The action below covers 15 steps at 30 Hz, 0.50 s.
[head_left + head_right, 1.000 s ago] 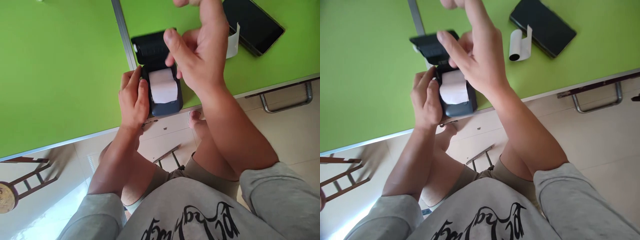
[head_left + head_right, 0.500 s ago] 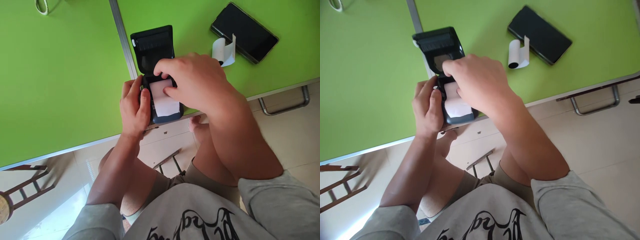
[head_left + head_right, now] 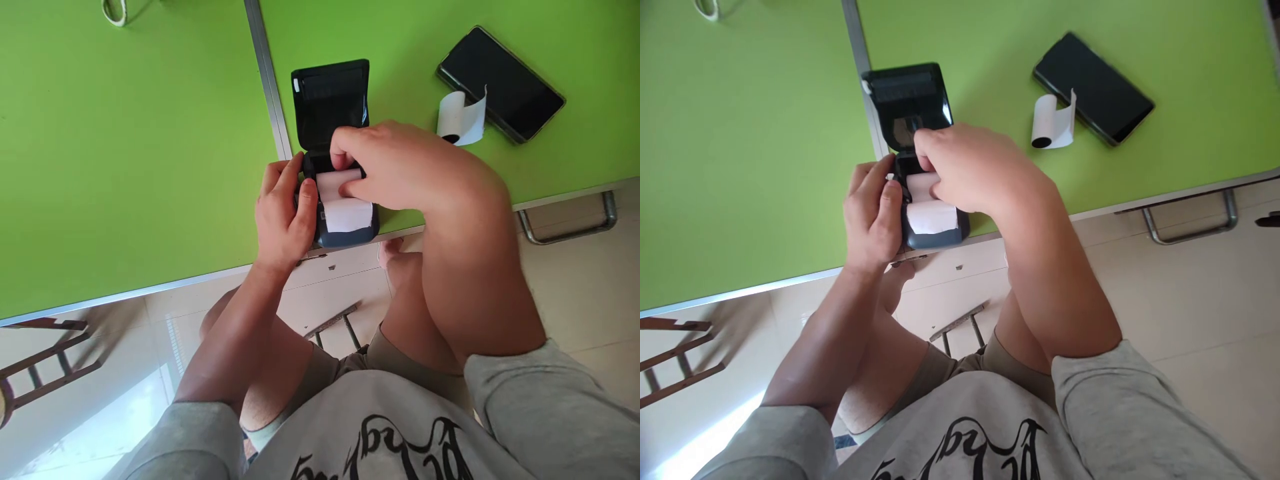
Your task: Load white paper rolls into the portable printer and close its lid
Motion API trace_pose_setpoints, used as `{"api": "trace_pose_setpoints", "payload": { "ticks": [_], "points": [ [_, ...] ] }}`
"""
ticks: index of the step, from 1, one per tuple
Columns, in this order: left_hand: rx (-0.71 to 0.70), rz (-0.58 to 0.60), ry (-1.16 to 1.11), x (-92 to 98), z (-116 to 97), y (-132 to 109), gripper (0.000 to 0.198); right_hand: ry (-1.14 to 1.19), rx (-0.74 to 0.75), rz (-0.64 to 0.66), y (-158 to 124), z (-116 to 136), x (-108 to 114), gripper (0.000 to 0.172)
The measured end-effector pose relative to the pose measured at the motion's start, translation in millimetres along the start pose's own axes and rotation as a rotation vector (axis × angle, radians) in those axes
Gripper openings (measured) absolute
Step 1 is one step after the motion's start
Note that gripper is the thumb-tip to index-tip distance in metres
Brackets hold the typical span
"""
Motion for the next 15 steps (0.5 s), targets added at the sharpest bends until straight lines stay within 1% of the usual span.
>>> {"api": "trace_pose_setpoints", "payload": {
  "ticks": [1,2,6,9,11,12,13,15],
  "points": [
    [0.001,-0.001,0.001,0.1,0,0,0.058,0.009,-0.006,0.004,0,0,1,0.015],
    [0.001,-0.002,0.003,0.2,0,0,0.058,0.023,-0.004,0.006,0,0,1,0.011],
    [-0.004,0.002,-0.015,0.0,-1,0,0.060,0.153,0.055,-0.032,-4,-1,7,0.014],
    [-0.006,-0.006,-0.048,1.6,-3,0,0.062,0.437,0.132,-0.097,-15,-3,15,0.021],
    [-0.001,-0.005,-0.062,2.1,-4,-1,0.065,0.708,0.181,-0.219,-24,-10,28,0.028],
    [0.002,-0.004,-0.069,2.0,-4,-1,0.066,0.829,0.167,-0.297,-28,-19,33,0.029],
    [0.001,-0.003,-0.076,1.9,-4,-2,0.067,0.925,0.129,-0.345,-31,-29,33,0.032],
    [-0.013,-0.011,-0.090,2.2,-5,-3,0.068,1.059,0.010,-0.388,-31,-50,23,0.041]
  ]
}}
Point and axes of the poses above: each hand's wrist, its own y-axis towards the middle knuckle, its own x-axis out of the back of the hand, z = x × y, the point moved 10 cm from there along y, towards the middle knuckle
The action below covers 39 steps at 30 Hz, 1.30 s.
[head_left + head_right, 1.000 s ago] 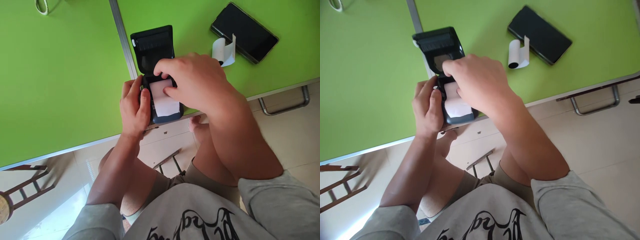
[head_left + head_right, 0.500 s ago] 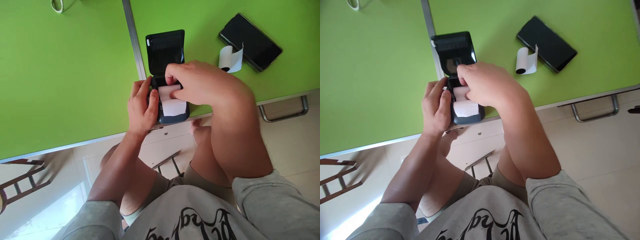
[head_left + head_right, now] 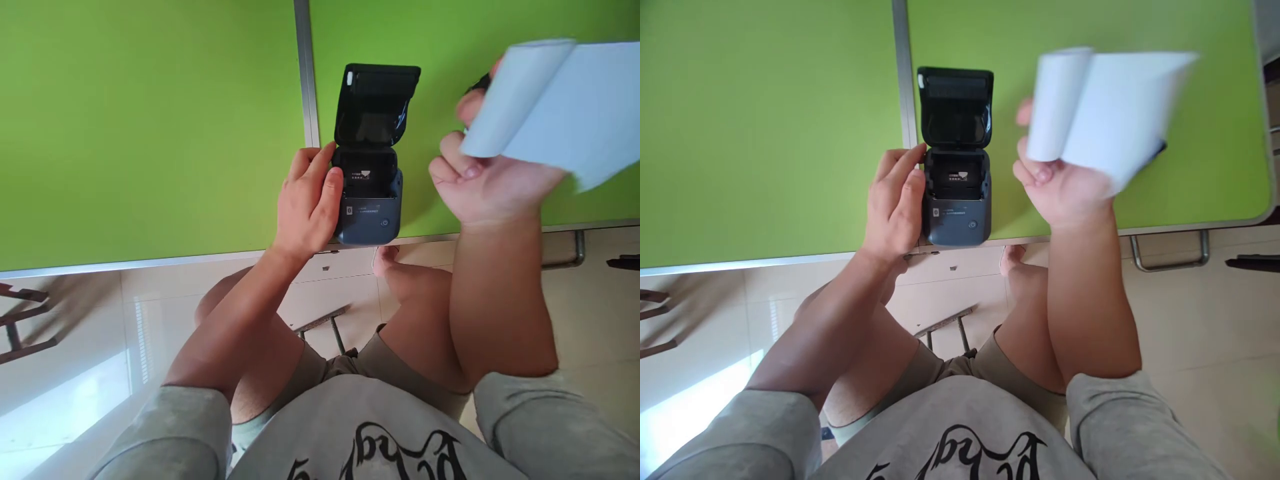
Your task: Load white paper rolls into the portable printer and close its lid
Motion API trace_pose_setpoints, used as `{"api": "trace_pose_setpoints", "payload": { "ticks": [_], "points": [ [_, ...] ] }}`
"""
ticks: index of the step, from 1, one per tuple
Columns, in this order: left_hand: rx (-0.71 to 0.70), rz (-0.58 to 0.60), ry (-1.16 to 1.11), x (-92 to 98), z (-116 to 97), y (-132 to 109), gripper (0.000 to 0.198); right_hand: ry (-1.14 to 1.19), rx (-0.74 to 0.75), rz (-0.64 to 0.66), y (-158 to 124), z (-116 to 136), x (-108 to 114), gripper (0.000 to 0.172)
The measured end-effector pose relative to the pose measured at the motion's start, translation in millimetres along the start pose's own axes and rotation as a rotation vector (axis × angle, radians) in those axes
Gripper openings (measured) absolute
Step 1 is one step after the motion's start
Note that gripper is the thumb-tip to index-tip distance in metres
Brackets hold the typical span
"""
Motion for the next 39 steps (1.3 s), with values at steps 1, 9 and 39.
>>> {"api": "trace_pose_setpoints", "payload": {
  "ticks": [1,9,39],
  "points": [
    [-0.011,-0.005,-0.001,0.1,0,0,0.068,0.049,-0.044,-0.011,1,-12,1,0.046],
    [-0.031,0.015,0.064,-2.4,0,0,0.069,0.071,0.193,-0.454,-5,-49,23,0.028],
    [-0.077,-0.010,0.078,-1.6,-2,0,0.059,-0.961,0.285,-0.625,-7,-54,94,0.045]
  ]
}}
Point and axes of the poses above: each hand's wrist, its own y-axis towards the middle knuckle, its own x-axis out of the back of the hand, z = x × y, the point moved 10 cm from there along y, towards the middle knuckle
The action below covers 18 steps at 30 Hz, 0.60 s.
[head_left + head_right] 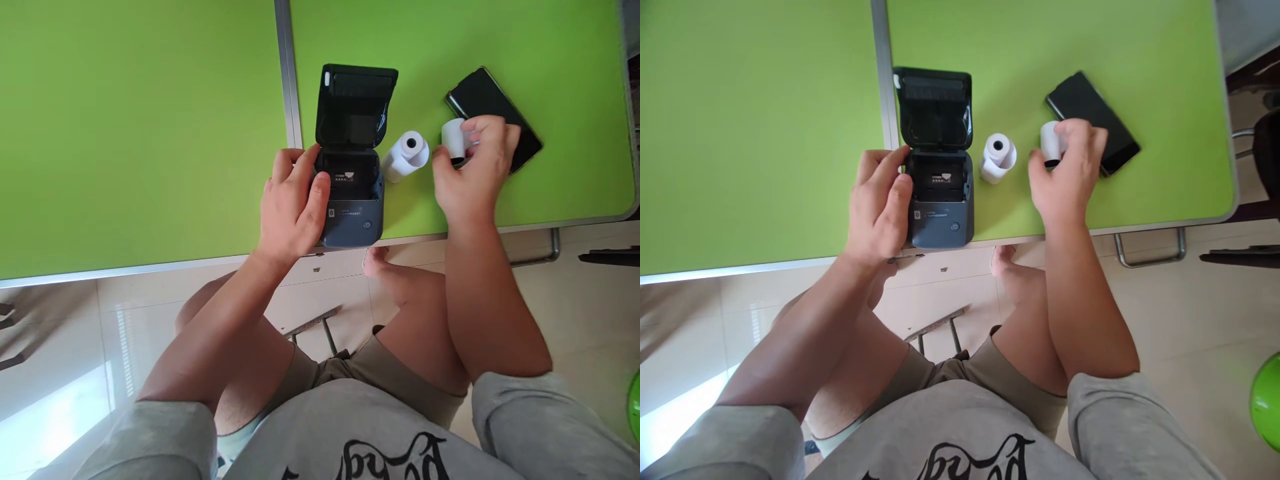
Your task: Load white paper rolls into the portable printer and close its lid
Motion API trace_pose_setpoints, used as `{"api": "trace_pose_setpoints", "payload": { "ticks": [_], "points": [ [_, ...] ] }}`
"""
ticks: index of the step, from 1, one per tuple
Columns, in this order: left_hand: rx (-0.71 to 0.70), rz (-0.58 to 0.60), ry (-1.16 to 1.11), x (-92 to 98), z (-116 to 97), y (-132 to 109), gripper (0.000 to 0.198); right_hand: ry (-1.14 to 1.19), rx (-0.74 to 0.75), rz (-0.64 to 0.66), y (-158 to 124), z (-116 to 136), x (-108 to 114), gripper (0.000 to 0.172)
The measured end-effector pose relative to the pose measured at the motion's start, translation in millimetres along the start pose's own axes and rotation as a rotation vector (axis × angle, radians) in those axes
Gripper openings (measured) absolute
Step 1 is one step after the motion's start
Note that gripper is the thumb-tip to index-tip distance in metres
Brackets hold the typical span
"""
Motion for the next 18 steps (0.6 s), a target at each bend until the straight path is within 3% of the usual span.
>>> {"api": "trace_pose_setpoints", "payload": {
  "ticks": [2,6,12,18],
  "points": [
    [0.009,0.002,0.008,-0.1,0,0,0.059,-0.058,-0.046,0.077,0,-7,-9,0.049],
    [0.031,0.015,0.025,-0.9,0,1,0.062,0.006,0.009,0.156,-2,8,-10,0.050],
    [0.017,0.016,0.046,-1.3,-1,2,0.063,-0.047,0.046,0.234,-6,24,-8,0.030],
    [0.002,-0.007,0.004,1.0,-2,1,0.060,-0.074,0.029,0.255,-7,25,-6,0.028]
  ]
}}
Point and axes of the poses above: each hand's wrist, its own y-axis towards the middle knuckle, its own x-axis out of the back of the hand, z = x × y, the point moved 10 cm from there along y, towards the middle knuckle
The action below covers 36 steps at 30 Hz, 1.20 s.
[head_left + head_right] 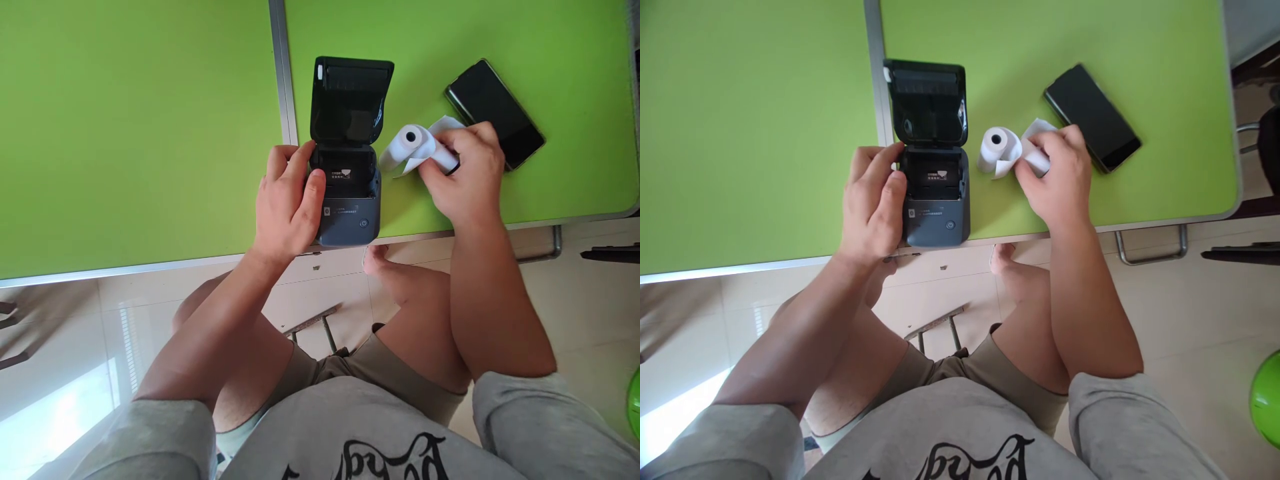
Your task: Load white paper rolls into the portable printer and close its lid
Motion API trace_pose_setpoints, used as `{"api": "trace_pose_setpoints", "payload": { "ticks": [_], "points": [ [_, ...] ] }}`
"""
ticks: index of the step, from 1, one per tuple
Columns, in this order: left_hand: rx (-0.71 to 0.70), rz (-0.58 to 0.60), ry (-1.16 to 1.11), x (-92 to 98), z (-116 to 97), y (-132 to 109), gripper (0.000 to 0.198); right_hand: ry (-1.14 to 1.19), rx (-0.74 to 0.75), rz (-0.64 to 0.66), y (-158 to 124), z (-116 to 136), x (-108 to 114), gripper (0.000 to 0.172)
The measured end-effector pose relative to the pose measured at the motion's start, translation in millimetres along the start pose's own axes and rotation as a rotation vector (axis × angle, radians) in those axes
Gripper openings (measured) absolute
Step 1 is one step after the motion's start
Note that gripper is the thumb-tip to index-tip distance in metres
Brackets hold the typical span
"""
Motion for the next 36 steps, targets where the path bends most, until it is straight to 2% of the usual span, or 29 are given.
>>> {"api": "trace_pose_setpoints", "payload": {
  "ticks": [3,8,14,20,24,26,30,36],
  "points": [
    [0.009,0.009,0.003,-0.7,-1,0,0.060,0.044,-0.031,-0.018,1,-10,3,0.036],
    [0.032,0.014,0.043,-1.5,-1,1,0.062,-0.025,-0.080,-0.074,5,-21,8,0.014],
    [0.035,-0.004,-0.005,-0.7,0,2,0.062,-0.127,-0.095,0.022,6,-16,-4,0.036],
    [0.023,0.004,0.054,-1.0,-2,2,0.067,-0.022,-0.041,-0.021,5,-14,4,0.047],
    [0.032,0.009,0.034,-1.3,0,2,0.065,-0.041,-0.060,-0.068,5,-22,8,0.025],
    [0.040,0.017,0.006,-2.5,2,2,0.065,-0.046,-0.025,-0.091,6,-21,9,0.020],
    [0.055,0.012,-0.052,-2.5,3,1,0.061,-0.087,0.021,-0.027,6,-14,0,0.033],
    [0.027,-0.004,0.040,-0.5,-1,2,0.065,-0.150,-0.092,0.094,4,-16,-8,0.066]
  ]
}}
Point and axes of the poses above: each hand's wrist, its own y-axis towards the middle knuckle, its own x-axis out of the back of the hand, z = x × y, the point moved 10 cm from there along y, towards the middle knuckle
